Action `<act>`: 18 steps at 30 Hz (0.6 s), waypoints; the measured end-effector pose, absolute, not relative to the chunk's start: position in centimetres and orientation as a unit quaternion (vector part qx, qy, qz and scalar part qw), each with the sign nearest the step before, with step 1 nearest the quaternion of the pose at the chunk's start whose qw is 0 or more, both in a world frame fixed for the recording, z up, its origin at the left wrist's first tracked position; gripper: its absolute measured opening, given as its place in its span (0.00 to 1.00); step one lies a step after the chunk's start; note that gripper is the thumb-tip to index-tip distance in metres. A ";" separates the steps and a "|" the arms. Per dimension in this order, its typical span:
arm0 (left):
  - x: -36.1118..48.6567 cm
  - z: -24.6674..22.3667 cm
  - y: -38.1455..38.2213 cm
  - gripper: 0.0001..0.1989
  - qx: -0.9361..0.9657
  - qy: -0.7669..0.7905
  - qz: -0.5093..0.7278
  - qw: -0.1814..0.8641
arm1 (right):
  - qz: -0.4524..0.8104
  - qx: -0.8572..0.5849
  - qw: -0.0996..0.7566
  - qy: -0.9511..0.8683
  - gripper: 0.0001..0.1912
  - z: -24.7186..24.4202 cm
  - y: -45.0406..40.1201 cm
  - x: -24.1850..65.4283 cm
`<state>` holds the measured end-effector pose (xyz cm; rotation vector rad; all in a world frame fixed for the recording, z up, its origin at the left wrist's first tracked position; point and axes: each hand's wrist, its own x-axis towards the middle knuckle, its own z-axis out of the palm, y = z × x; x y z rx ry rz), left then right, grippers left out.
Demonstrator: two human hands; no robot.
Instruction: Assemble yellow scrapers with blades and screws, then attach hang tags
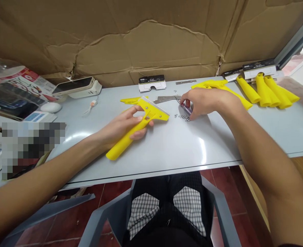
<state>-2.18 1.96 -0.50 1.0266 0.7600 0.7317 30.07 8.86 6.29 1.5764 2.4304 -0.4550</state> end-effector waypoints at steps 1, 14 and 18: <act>-2.2 -0.5 2.0 0.16 0.469 0.344 0.334 0.742 | -0.155 0.534 0.102 0.825 0.40 6.3 8.9 30.1; -1.8 0.0 1.8 0.15 0.471 0.342 0.336 0.740 | -0.182 0.503 0.083 0.841 0.39 6.0 9.6 30.7; -1.8 -0.1 1.8 0.16 0.471 0.343 0.339 0.739 | -0.187 0.498 0.071 0.844 0.39 6.0 9.8 30.9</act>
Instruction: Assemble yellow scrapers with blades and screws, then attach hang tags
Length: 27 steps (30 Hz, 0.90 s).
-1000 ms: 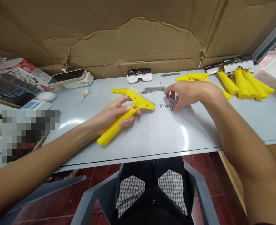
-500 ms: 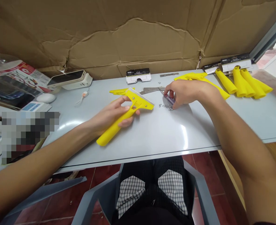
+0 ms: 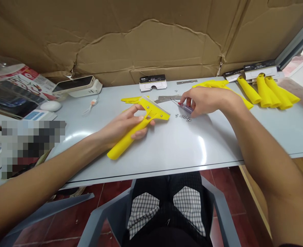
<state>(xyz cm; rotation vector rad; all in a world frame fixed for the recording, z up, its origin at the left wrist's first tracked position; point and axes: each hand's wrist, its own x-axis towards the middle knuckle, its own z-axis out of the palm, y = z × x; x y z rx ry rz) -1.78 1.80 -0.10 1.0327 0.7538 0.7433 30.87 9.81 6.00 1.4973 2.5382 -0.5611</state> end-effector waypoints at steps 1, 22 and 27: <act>-1.8 -0.1 1.8 0.16 0.468 0.344 0.340 0.739 | -0.197 0.491 0.063 0.846 0.39 6.2 9.8 30.9; -1.6 0.0 1.7 0.19 0.447 0.360 0.360 0.736 | -0.425 0.332 0.002 0.842 0.36 8.8 7.0 30.1; -1.5 0.1 1.6 0.18 0.444 0.361 0.361 0.736 | -0.417 0.342 0.009 0.842 0.36 9.1 6.6 29.7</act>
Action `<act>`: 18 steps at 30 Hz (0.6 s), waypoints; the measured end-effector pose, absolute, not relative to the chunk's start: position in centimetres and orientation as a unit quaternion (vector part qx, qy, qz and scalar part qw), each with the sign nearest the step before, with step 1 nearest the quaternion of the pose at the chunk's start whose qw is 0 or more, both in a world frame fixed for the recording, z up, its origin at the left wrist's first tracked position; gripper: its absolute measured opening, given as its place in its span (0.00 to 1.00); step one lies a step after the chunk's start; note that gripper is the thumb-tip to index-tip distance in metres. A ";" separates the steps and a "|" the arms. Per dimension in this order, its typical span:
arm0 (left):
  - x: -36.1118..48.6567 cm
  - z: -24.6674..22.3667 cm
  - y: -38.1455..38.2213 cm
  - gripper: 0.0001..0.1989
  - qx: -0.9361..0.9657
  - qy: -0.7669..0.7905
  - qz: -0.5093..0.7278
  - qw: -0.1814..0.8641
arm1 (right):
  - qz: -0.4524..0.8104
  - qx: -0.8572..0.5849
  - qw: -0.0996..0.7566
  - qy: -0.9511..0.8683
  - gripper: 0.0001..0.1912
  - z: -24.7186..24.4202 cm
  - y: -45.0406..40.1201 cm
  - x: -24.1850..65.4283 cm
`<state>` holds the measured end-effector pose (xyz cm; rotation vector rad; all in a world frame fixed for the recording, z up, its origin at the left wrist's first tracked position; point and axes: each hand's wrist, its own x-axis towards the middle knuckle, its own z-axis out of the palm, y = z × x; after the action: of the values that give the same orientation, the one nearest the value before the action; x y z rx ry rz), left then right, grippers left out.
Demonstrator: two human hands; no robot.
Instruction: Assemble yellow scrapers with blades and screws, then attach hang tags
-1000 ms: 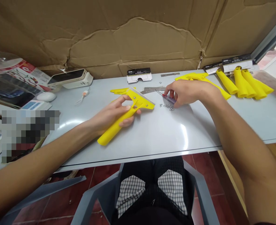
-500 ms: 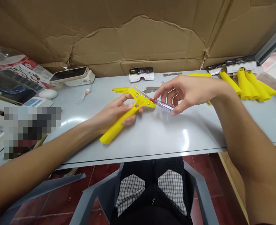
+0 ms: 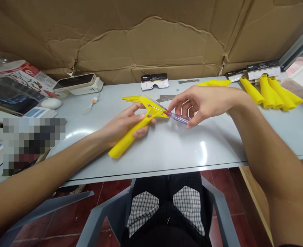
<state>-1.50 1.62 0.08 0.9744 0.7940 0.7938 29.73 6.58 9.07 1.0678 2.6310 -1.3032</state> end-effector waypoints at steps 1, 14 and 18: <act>-1.5 0.1 1.6 0.19 0.442 0.362 0.361 0.737 | -0.414 0.343 0.009 0.843 0.35 9.2 6.5 29.7; -1.4 0.1 1.4 0.17 0.457 0.366 0.357 0.728 | -0.390 0.344 0.012 0.854 0.36 9.4 6.1 29.6; -1.4 0.0 1.3 0.17 0.466 0.371 0.364 0.716 | -0.399 0.346 0.016 0.849 0.36 9.6 6.1 29.6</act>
<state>-1.44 1.32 0.05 1.0319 0.8202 0.8056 29.64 6.07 9.60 1.0752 2.6406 -1.2396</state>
